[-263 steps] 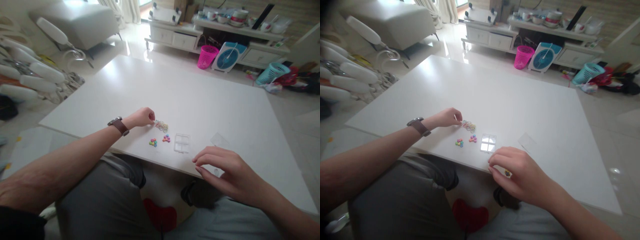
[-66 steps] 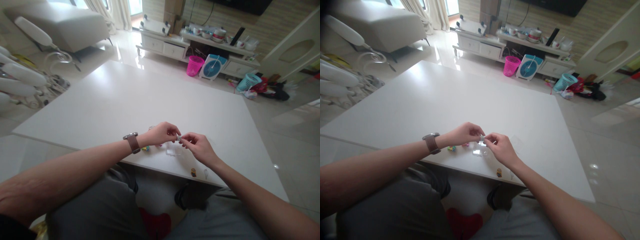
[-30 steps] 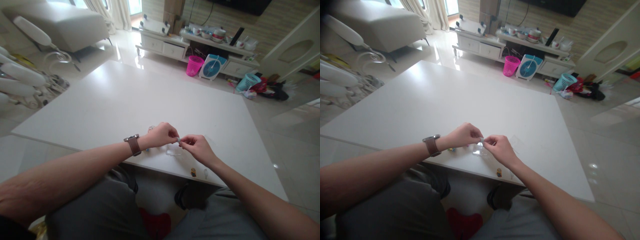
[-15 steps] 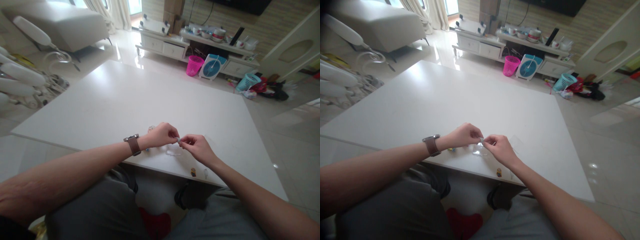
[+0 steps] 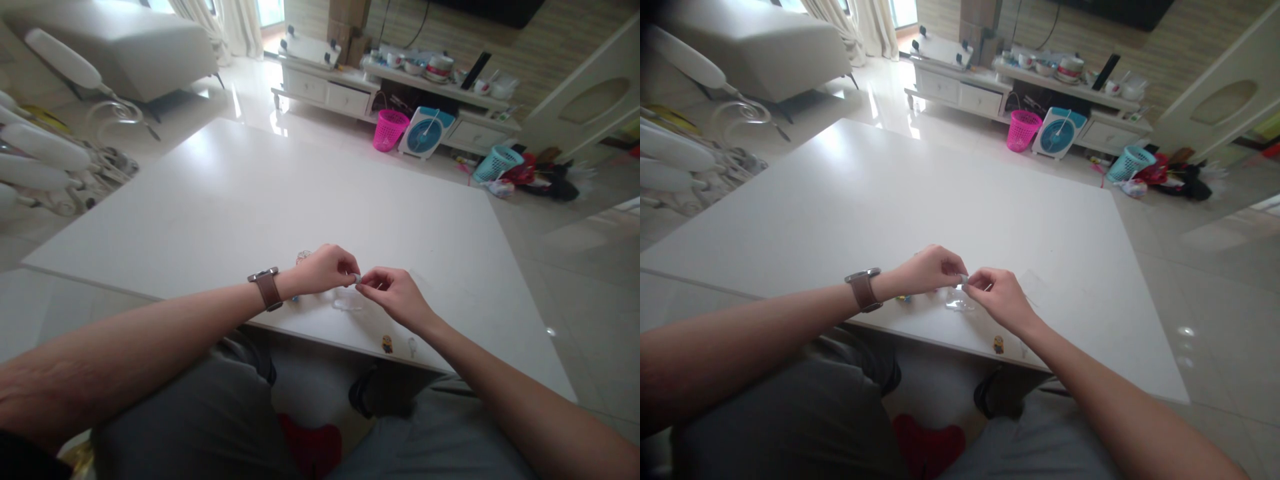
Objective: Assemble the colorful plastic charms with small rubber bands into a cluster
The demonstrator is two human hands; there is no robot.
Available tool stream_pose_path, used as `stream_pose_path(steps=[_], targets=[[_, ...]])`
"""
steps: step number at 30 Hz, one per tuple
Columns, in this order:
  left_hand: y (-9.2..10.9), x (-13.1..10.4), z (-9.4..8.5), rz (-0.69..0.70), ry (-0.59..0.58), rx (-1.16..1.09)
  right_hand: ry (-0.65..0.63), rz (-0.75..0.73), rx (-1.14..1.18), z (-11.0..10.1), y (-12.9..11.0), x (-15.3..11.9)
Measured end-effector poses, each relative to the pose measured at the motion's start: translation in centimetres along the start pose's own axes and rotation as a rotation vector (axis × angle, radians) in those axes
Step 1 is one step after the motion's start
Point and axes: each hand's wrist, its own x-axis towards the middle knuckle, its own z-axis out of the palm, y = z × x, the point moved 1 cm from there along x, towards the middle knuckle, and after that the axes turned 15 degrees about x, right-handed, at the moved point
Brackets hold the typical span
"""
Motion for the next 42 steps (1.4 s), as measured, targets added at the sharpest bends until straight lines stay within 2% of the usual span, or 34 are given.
stream_pose_path(steps=[7,15,20,35,42], targets=[[0.0,0.0,0.1,0.007,0.015,0.003,0.037,-0.005,0.072,0.0,0.3,0.1],[-0.1,0.0,0.3,0.03,0.024,-0.033,-0.004,0.063,0.239,-0.1,1.2,0.4],[-0.1,0.0,0.3,0.037,0.012,-0.038,-0.02,0.108,0.322,0.0,0.8,0.4],[-0.5,-0.3,-0.3,-0.063,-0.149,-0.149,-0.032,0.182,0.331,0.3,-0.1,0.3],[-0.6,-0.3,-0.2,0.009,-0.167,-0.169,-0.01,0.171,0.305,0.3,0.5,0.3]])
